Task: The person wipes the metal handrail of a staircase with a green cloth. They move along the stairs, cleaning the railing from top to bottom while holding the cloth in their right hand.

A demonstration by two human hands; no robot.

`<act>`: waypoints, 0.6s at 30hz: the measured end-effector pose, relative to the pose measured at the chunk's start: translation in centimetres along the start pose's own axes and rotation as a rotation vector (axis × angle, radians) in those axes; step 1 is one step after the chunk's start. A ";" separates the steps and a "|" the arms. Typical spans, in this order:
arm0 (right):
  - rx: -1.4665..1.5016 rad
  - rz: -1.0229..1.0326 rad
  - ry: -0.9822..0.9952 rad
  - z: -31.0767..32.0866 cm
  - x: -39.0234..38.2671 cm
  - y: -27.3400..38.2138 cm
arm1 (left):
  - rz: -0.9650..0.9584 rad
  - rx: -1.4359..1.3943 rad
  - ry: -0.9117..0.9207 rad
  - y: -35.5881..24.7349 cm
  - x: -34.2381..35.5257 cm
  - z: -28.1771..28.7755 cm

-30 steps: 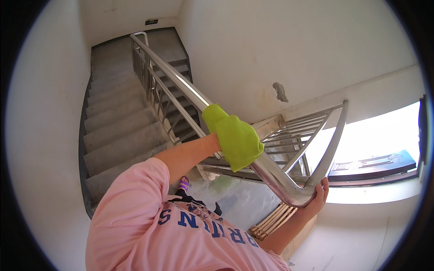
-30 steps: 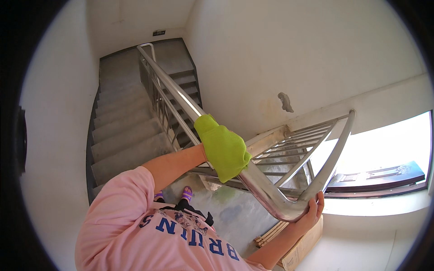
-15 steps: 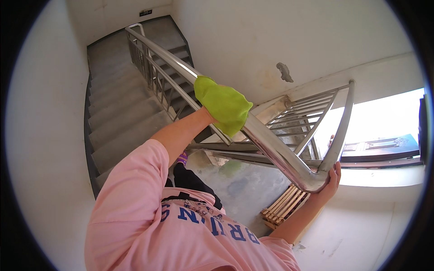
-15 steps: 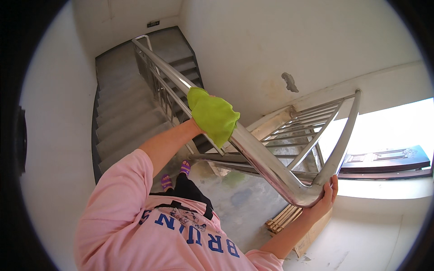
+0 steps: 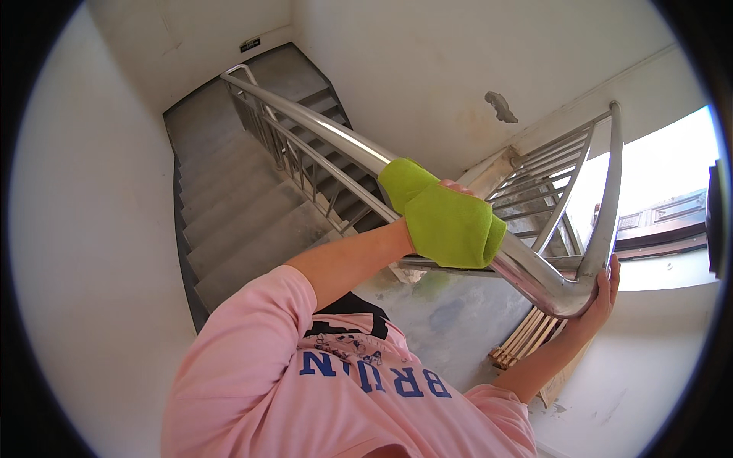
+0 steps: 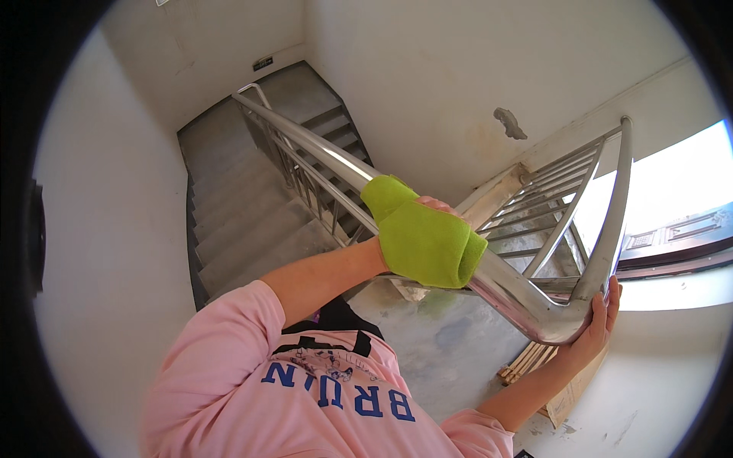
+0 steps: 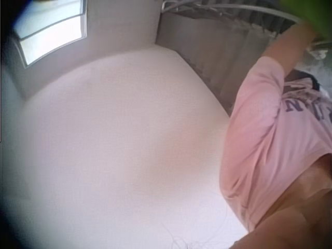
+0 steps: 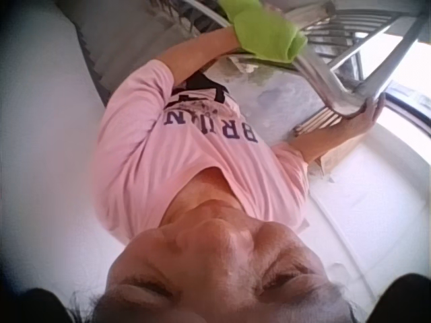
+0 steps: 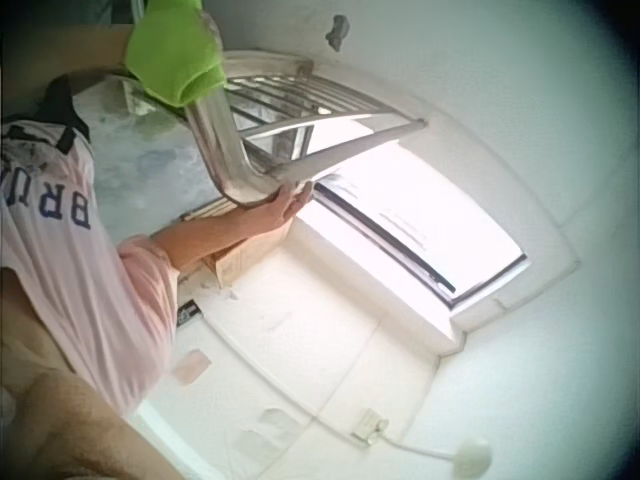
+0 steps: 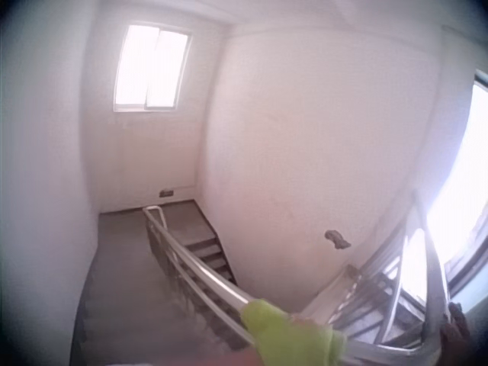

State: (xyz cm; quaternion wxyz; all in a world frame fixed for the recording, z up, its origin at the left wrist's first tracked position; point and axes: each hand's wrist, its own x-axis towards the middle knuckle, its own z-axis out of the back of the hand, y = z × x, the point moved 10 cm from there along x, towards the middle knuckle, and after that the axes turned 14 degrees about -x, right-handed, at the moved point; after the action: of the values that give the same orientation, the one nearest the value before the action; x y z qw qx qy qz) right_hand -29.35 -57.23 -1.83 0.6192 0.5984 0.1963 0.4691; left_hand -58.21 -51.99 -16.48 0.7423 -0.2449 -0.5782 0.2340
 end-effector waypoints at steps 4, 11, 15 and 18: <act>-0.263 0.053 0.022 -0.6 -0.4 2.0 | 0.089 -0.327 0.026 4.1 -0.8 0.4; -0.231 0.381 0.174 -2.1 -0.2 2.7 | 0.257 -0.446 -0.028 11.1 -2.7 2.2; -0.187 0.519 -0.012 0.7 -0.2 1.8 | 0.059 -0.035 0.062 6.2 -0.2 4.3; -0.223 0.689 0.018 0.9 -0.1 2.3 | 0.141 -0.060 0.058 6.9 -0.8 6.0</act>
State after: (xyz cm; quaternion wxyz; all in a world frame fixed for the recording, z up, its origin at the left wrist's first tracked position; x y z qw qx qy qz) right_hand -29.46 -58.21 0.47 0.4846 0.5539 -0.0639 0.6740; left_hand -64.62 -46.68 -20.20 0.7329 -0.3137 -0.5445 0.2609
